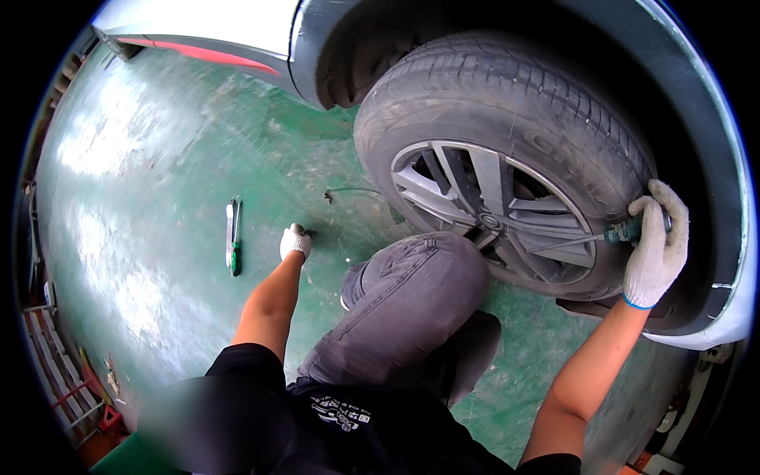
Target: The person uses a screwdriver to pry and remove a black plastic trim piece from the wheel arch of a white car. They work along the edge of the trim, detaching it from the vehicle's body.
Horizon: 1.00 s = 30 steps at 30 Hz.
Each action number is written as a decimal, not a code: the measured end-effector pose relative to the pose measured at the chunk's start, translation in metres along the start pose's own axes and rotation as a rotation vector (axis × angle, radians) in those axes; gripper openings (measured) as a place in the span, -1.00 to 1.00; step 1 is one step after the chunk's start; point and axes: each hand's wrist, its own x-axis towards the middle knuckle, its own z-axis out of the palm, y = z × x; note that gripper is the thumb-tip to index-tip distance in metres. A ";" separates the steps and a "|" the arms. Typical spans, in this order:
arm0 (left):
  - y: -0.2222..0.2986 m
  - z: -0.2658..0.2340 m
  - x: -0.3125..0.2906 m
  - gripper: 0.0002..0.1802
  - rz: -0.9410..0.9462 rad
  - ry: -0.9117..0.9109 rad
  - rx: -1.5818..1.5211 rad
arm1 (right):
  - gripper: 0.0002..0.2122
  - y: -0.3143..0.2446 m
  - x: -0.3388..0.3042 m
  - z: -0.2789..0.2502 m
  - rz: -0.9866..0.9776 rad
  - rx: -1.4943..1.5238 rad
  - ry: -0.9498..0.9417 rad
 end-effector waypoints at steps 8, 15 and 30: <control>0.033 -0.013 -0.023 -0.57 0.201 -0.061 0.050 | -0.72 0.003 0.002 -0.003 0.064 0.043 0.126; 0.065 0.005 0.032 -0.72 0.108 0.062 -0.132 | -0.72 0.008 0.007 -0.002 0.026 0.059 0.103; 0.128 -0.012 0.027 -0.36 0.278 -0.047 0.018 | -0.84 0.001 0.006 0.000 -0.073 0.069 0.056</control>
